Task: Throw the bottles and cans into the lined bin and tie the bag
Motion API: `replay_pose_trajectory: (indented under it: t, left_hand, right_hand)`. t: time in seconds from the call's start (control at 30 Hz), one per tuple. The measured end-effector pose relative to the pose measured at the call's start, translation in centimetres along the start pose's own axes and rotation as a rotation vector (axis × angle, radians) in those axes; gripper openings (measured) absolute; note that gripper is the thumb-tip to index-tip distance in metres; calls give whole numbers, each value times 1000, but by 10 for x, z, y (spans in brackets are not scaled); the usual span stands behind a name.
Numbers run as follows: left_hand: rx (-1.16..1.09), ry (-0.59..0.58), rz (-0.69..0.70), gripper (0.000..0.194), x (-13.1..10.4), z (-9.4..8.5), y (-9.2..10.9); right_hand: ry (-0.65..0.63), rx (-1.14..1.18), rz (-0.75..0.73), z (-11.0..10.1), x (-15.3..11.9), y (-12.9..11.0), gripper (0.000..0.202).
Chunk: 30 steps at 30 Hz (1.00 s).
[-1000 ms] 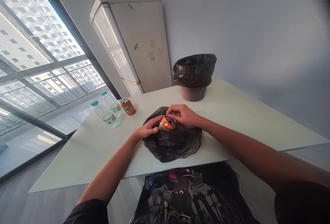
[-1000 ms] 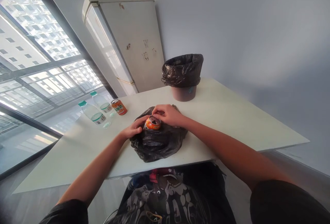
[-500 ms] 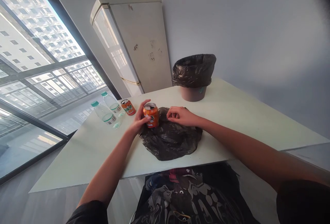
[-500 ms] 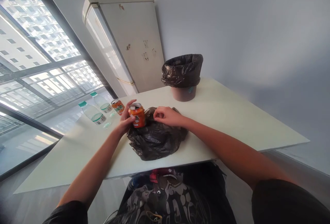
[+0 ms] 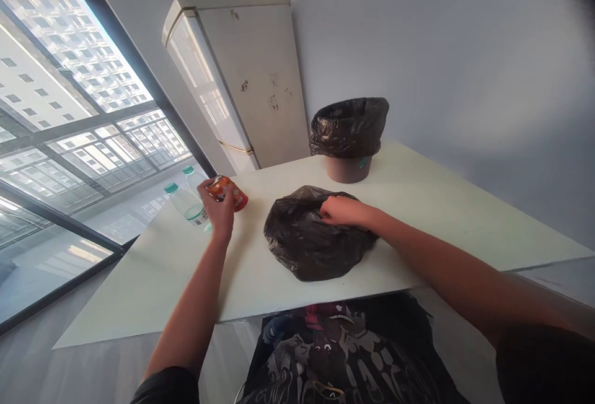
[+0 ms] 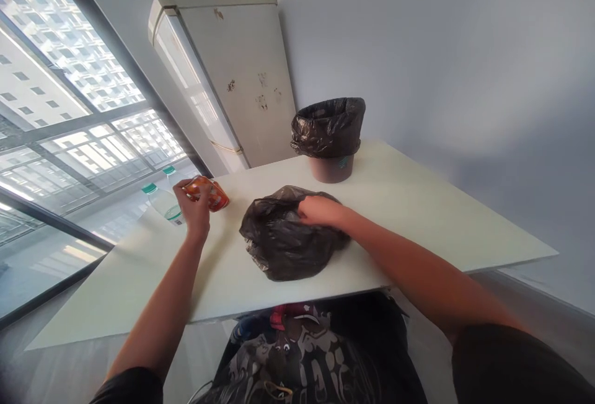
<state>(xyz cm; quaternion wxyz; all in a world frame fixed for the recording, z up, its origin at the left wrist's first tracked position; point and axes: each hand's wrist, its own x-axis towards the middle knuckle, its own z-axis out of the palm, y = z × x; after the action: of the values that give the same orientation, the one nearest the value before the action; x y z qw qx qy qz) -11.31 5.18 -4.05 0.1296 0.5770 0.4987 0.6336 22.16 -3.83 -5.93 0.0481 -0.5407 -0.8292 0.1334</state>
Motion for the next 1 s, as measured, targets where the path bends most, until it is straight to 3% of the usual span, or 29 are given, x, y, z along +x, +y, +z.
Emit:
replay_pose_trajectory:
  t: [0.13, 0.33, 0.53, 0.77, 1.0]
  left_hand:
    - [473, -110, -55, 50, -3, -3, 0]
    - [698, -296, -190, 63, 1, -2, -9]
    - [788, -276, -140, 68, 5, -5, -8]
    - [835, -248, -101, 60, 1, -6, 3]
    - [915, -246, -72, 56, 1, -8, 4]
  right_hand:
    - [-18, -13, 85, -5, -5, 6, 26]
    - [-23, 5, 48, -3, -3, 6, 24]
    - [-29, 14, 46, -3, -3, 5, 23]
    - [-37, 9, 43, -4, -3, 5, 23]
    - [-42, 151, -66, -7, -4, 0, 17]
